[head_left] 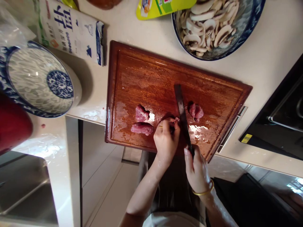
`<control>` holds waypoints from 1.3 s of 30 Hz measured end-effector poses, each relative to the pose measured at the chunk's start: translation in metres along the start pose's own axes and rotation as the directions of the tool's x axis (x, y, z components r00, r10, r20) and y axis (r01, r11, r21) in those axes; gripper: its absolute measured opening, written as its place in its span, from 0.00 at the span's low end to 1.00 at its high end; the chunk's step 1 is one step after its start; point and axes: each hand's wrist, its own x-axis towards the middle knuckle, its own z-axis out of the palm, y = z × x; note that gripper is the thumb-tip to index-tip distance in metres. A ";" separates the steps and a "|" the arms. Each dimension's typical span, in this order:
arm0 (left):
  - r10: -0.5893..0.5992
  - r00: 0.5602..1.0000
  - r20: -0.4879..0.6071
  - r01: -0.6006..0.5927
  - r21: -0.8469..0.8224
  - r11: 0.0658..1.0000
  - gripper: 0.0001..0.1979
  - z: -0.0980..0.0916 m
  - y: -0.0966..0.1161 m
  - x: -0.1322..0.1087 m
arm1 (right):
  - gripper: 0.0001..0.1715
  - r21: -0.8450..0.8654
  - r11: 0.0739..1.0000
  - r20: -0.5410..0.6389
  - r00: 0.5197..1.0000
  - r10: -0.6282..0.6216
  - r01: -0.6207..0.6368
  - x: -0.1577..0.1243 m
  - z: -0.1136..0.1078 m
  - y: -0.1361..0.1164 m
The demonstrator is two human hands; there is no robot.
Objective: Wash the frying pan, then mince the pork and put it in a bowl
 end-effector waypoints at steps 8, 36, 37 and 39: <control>0.016 0.999 0.035 -0.010 -0.155 0.988 0.04 -0.010 -0.003 0.005 | 0.13 0.148 0.982 0.029 0.993 0.111 -0.114 0.006 -0.020 0.014; -0.001 1.000 0.007 0.001 -0.045 0.999 0.04 -0.006 -0.002 0.005 | 0.14 0.065 0.994 0.021 0.996 -0.089 0.087 -0.029 -0.005 0.001; 0.003 1.000 0.006 -0.003 -0.033 0.999 0.04 -0.006 -0.002 0.005 | 0.15 0.059 0.995 0.019 0.996 -0.085 0.083 -0.027 -0.005 0.001; 0.007 1.000 0.006 -0.007 -0.016 1.000 0.04 -0.005 -0.002 0.005 | 0.15 0.047 0.997 0.035 0.997 -0.069 0.067 -0.022 -0.006 0.001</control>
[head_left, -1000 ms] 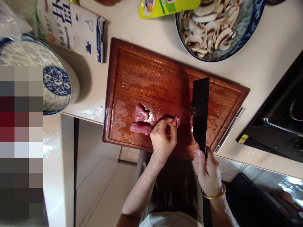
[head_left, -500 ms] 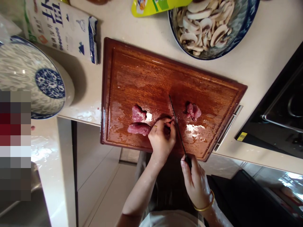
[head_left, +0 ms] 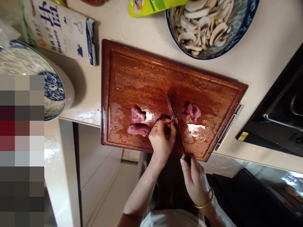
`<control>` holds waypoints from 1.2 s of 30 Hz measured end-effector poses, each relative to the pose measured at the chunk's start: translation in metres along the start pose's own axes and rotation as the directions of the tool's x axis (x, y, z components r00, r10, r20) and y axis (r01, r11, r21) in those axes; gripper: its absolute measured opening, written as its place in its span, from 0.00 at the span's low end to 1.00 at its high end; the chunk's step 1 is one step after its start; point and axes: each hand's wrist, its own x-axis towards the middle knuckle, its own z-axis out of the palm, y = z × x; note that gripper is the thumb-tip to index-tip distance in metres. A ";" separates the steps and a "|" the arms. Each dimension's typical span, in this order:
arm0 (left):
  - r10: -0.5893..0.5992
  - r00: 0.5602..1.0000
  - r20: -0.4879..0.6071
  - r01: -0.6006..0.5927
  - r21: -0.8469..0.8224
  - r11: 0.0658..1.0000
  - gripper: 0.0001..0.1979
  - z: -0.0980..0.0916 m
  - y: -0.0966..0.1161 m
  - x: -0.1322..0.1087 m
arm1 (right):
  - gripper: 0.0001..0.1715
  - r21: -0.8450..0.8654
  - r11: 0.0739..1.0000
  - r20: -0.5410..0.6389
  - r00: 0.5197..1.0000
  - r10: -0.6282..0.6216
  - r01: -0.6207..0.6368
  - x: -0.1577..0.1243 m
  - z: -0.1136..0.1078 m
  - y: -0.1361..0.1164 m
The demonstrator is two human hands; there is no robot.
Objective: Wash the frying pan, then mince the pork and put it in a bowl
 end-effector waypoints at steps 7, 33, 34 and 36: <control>-0.022 1.000 0.012 0.022 0.007 1.000 0.03 0.000 0.002 0.000 | 0.17 0.032 0.999 0.041 0.998 0.039 -0.040 0.028 0.001 -0.007; -0.011 1.000 -0.020 0.010 -0.034 0.999 0.04 0.001 -0.001 -0.001 | 0.13 -0.034 0.999 0.032 0.999 -0.009 0.010 0.007 0.001 0.005; -0.015 1.000 -0.022 0.015 -0.028 0.999 0.05 0.001 -0.001 -0.001 | 0.14 -0.053 0.999 0.029 1.000 -0.006 0.007 0.007 0.002 0.005; -0.019 1.000 -0.024 0.019 -0.016 1.000 0.05 0.001 -0.002 -0.001 | 0.15 -0.079 0.997 0.026 1.000 -0.003 0.005 0.011 0.005 0.003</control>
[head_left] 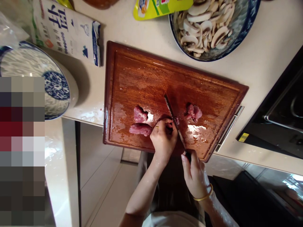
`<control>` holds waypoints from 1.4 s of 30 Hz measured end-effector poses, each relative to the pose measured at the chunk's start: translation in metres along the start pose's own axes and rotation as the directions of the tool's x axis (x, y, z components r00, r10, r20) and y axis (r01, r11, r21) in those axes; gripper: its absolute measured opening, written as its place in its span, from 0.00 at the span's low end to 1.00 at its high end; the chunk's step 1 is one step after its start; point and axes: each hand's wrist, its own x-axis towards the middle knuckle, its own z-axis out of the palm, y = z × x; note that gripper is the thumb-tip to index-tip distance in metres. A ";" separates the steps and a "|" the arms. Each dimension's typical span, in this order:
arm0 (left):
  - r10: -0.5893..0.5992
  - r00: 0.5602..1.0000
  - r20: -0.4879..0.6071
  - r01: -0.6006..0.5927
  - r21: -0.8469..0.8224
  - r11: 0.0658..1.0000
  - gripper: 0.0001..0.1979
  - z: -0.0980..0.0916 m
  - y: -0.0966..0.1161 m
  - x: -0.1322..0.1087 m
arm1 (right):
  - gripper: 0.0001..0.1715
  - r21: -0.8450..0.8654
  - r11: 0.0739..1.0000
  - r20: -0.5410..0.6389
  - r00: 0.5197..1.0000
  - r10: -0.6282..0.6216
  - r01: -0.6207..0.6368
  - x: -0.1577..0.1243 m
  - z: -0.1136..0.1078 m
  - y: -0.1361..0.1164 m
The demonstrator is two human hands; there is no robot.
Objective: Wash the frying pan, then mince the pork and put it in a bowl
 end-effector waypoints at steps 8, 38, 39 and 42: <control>0.002 1.000 -0.004 -0.002 0.002 1.000 0.02 0.000 0.000 -0.001 | 0.19 0.040 0.999 -0.016 1.000 0.026 -0.025 0.027 0.001 -0.006; 0.226 0.973 0.042 -0.230 0.182 0.956 0.08 -0.002 0.009 0.016 | 0.21 0.845 -0.271 0.501 0.860 0.099 -0.461 0.003 -0.050 0.051; 0.230 0.972 0.052 -0.235 0.193 0.952 0.06 -0.002 0.007 0.017 | 0.21 0.850 -0.251 0.500 0.859 0.108 -0.463 0.003 -0.050 0.052; 0.254 0.963 0.090 -0.267 0.197 0.943 0.06 -0.005 0.003 0.020 | 0.22 0.860 -0.184 0.502 0.853 0.143 -0.476 0.003 -0.049 0.053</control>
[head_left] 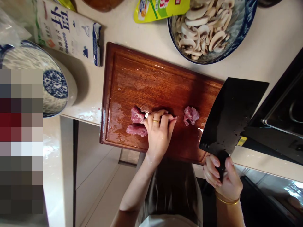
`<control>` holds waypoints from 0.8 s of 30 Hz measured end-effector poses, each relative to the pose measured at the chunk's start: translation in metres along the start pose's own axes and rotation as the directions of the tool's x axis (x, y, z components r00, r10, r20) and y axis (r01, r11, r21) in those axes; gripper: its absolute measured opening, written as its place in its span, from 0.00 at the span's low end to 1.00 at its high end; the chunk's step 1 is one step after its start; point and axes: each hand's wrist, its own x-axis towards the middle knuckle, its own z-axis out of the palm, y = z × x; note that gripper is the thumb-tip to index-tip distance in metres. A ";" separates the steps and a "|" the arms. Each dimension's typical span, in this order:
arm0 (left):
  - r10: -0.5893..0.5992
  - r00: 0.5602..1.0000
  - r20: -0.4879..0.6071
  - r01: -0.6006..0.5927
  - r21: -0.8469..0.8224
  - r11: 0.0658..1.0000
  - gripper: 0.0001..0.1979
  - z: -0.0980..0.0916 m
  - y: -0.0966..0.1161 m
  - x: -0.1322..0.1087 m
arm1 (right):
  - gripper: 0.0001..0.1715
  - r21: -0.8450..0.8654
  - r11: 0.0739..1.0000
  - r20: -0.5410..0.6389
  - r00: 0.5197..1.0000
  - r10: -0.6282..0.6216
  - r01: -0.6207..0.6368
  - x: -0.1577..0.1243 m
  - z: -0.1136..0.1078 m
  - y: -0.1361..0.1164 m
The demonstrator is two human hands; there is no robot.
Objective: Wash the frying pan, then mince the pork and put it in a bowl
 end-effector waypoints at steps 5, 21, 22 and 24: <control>0.053 0.999 0.006 -0.052 -0.040 0.998 0.10 -0.007 -0.008 -0.003 | 0.23 -0.071 0.997 -0.035 0.999 -0.006 0.004 0.001 0.000 0.002; -0.157 0.948 -0.276 0.172 0.028 0.985 0.16 -0.082 -0.099 0.034 | 0.22 -0.163 0.985 0.027 0.998 0.055 -0.050 0.006 0.010 0.021; -0.170 0.942 -0.288 0.183 0.017 0.983 0.17 -0.083 -0.099 0.032 | 0.22 -0.191 0.981 0.005 0.999 0.046 -0.044 0.007 0.011 0.023; -0.191 0.940 -0.282 0.194 -0.017 0.981 0.14 -0.083 -0.094 0.019 | 0.20 -0.252 0.967 -0.044 0.999 0.014 -0.025 0.008 0.014 0.025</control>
